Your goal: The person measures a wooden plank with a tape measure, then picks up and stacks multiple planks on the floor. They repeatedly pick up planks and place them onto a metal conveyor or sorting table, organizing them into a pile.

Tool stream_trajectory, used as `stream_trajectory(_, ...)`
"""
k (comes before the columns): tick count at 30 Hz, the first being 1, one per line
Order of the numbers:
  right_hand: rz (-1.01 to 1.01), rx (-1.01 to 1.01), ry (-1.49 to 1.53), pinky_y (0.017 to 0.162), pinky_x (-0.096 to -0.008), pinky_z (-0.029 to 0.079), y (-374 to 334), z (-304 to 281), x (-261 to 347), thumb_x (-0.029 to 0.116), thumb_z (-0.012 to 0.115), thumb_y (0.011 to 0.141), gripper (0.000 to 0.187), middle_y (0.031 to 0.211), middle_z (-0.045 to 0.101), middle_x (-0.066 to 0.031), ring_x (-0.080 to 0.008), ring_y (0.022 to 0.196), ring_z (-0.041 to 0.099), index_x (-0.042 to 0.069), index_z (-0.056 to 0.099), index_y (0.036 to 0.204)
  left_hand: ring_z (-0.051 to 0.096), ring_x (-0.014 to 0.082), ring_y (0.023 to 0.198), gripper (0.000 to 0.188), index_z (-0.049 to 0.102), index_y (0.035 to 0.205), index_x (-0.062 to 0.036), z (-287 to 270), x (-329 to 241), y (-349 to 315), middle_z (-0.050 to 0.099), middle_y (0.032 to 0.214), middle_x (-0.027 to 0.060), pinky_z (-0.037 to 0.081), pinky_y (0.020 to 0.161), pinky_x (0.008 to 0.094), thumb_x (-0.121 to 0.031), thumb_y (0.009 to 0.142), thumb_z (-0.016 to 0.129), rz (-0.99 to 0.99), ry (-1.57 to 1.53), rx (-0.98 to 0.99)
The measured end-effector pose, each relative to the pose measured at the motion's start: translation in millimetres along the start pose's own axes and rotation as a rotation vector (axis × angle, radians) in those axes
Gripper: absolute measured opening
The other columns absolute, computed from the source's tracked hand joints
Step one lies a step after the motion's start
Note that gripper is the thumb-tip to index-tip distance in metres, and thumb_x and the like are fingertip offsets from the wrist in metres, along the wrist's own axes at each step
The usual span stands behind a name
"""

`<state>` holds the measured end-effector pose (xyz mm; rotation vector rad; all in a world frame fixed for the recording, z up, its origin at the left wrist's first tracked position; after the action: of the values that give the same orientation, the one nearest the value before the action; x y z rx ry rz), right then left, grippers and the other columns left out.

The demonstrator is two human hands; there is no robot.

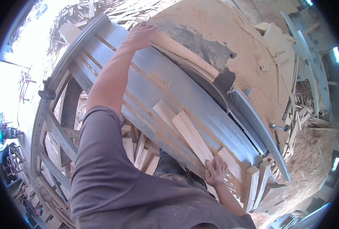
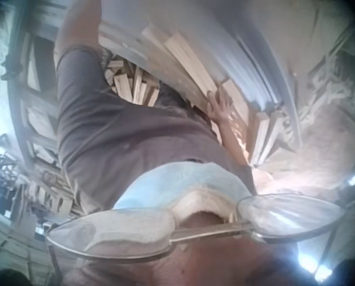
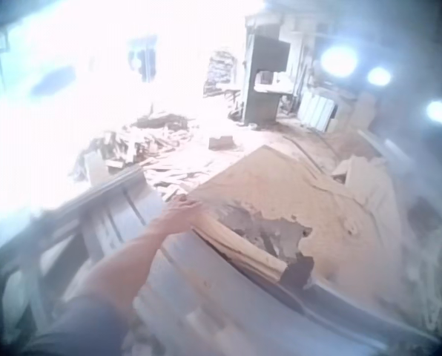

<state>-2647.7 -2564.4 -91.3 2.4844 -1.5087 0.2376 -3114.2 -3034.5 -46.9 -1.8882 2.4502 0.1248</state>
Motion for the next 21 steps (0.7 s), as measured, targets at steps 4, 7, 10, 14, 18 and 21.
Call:
stream_trajectory(4,0.003,0.016,-0.002,0.104,-0.0524,0.039,0.0,1.1,-2.0,0.024,0.069,0.08,0.051,0.148,0.05,-0.0217,-0.0409,0.133,0.05,0.021,0.068,0.131,0.048,0.0296,0.133,0.071,0.052,0.149,-0.0076,-36.5,22.9,-40.4,0.063,0.136,0.0111,0.038,0.116,0.0427,-0.018,0.084,0.079,-0.081,0.135,-0.063)
stream_trajectory(7,0.0,0.019,-0.01,0.104,-0.0535,0.038,-3.3,3.5,-2.5,0.025,0.068,0.081,0.05,0.148,0.05,-0.0229,-0.0415,0.134,0.049,0.02,0.068,0.131,0.05,0.0313,0.129,0.062,0.055,0.144,-0.0063,-50.8,39.6,-92.9,0.066,0.126,0.0153,0.038,0.112,0.043,-0.023,0.088,0.075,-0.198,0.116,-0.077)
stream_trajectory(10,-0.023,0.025,-0.03,0.104,-0.0551,0.038,-3.8,6.8,-4.2,0.026,0.065,0.083,0.049,0.147,0.049,-0.0247,-0.0428,0.135,0.048,0.019,0.067,0.131,0.057,0.0373,0.119,0.069,0.055,0.144,-0.0033,-34.4,48.5,-169.5,0.07,0.116,0.0222,0.043,0.105,0.0482,-0.034,0.086,0.075,-0.413,-0.005,-0.153)
stream_trajectory(14,-0.052,0.016,-0.023,0.104,-0.0567,0.038,-4.2,3.6,0.4,0.026,0.062,0.086,0.048,0.148,0.048,-0.0266,-0.0444,0.135,0.048,0.016,0.066,0.133,0.063,0.0409,0.104,0.078,0.056,0.143,-0.003,-12.5,18.8,-260.5,0.072,0.105,0.0245,0.05,0.097,0.0487,-0.04,0.078,0.077,-0.754,-0.337,-0.097)
stream_trajectory(18,-0.1,0.014,-0.006,0.104,-0.0591,0.037,-10.2,5.5,0.4,0.022,0.063,0.084,0.057,0.151,0.044,-0.0289,-0.0471,0.135,0.046,0.011,0.06,0.139,0.064,0.0401,0.103,0.078,0.057,0.143,-0.0048,-6.5,-43.4,-317.6,0.073,0.106,0.0239,0.051,0.096,0.0476,-0.041,0.077,0.078,-0.916,-0.294,-0.201)
stream_trajectory(21,-0.121,-0.006,-0.001,0.106,-0.0603,0.036,-18.7,7.2,-1.3,0.02,0.064,0.082,0.062,0.151,0.044,-0.0298,-0.0485,0.136,0.045,0.01,0.058,0.143,0.064,0.0399,0.103,0.075,0.057,0.142,-0.0049,5.1,-65.5,-337.9,0.071,0.103,0.0227,0.05,0.095,0.0493,-0.039,0.079,0.078,-0.911,-0.26,-0.371)
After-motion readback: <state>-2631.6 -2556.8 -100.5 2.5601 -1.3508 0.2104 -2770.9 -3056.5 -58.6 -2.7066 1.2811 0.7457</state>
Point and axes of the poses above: each hand's wrist, its own y-axis towards the middle knuckle, its own z-axis out of the palm, x = y × z, the point moved 4 cm from there along y, towards the middle knuckle
